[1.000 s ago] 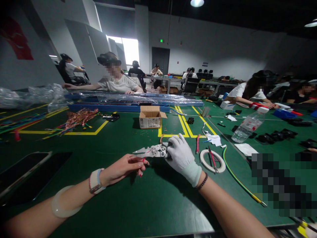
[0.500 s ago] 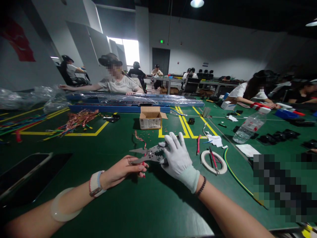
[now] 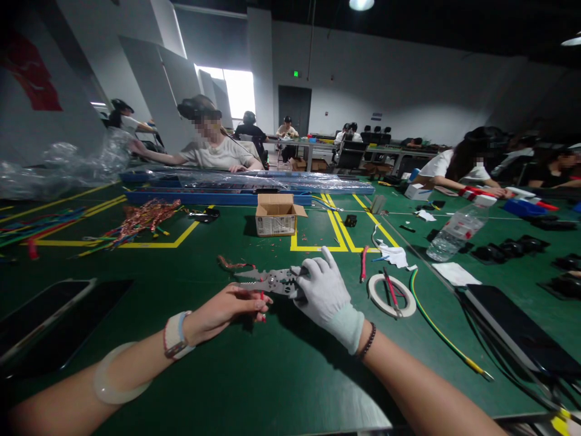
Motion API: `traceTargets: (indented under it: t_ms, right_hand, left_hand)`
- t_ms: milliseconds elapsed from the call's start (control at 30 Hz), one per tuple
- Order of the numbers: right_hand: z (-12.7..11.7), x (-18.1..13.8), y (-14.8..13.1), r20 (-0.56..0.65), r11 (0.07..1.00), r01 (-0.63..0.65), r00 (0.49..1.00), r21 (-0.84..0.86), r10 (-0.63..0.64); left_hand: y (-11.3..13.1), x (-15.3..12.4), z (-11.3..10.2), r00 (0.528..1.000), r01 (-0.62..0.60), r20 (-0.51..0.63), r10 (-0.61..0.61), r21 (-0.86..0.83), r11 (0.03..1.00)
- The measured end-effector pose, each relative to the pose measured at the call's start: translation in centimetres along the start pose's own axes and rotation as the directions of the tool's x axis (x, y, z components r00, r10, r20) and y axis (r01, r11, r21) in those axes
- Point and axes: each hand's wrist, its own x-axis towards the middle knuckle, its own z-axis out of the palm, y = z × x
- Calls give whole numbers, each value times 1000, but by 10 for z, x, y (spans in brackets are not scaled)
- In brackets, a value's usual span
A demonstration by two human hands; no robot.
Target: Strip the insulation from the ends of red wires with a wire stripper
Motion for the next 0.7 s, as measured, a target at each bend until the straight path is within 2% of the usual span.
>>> traceTargets:
  t_ms: [333, 700]
  right_hand:
    - [-2, 2, 8, -49, 995, 94, 994, 10, -94]
    - [5, 0, 16, -63, 990, 132, 990, 45, -129]
  left_hand:
    - [-3, 1, -2, 997, -42, 65, 41, 16, 999]
    - [-5, 2, -2, 992, -75, 111, 67, 69, 995]
